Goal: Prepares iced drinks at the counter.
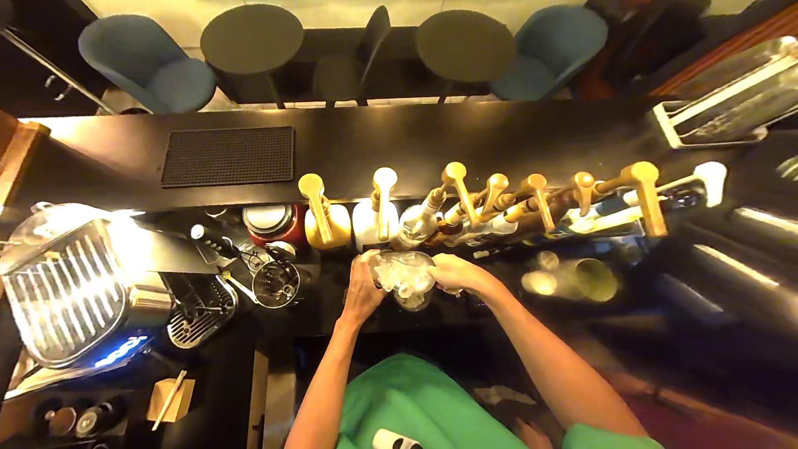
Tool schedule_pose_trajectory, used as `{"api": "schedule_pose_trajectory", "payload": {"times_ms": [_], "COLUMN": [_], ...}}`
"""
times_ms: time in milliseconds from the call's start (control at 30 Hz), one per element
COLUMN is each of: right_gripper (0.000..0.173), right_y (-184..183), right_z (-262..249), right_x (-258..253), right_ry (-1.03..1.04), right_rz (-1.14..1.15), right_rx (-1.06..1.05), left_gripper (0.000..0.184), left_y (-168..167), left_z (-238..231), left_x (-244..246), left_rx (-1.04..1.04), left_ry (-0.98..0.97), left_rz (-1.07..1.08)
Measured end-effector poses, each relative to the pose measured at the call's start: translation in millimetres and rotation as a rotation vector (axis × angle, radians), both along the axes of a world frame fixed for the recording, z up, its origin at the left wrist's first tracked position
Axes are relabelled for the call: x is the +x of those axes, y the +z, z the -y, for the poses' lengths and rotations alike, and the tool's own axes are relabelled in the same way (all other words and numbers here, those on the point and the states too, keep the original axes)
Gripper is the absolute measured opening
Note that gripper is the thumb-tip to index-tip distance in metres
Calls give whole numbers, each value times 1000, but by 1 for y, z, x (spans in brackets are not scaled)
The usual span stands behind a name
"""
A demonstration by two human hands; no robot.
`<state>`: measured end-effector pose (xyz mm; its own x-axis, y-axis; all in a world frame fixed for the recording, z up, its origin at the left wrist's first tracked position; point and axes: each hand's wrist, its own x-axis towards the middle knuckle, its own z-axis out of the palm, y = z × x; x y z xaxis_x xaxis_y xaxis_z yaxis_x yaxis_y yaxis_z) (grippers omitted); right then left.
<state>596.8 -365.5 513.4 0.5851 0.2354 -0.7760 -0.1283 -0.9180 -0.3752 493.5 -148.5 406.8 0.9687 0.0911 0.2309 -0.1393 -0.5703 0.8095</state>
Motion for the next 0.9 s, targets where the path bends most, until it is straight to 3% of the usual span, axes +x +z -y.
{"api": "schedule_pose_trajectory", "payload": {"times_ms": [900], "right_gripper": [31], "right_y": [8], "right_z": [26], "right_x": [12], "right_ry": [8], "right_rz": [-8], "right_rx": [49], "left_gripper": [94], "left_y": [2], "left_z": [-4], "left_x": [1], "left_rx": [-244], "left_ry": [1], "left_rz": [-142]}}
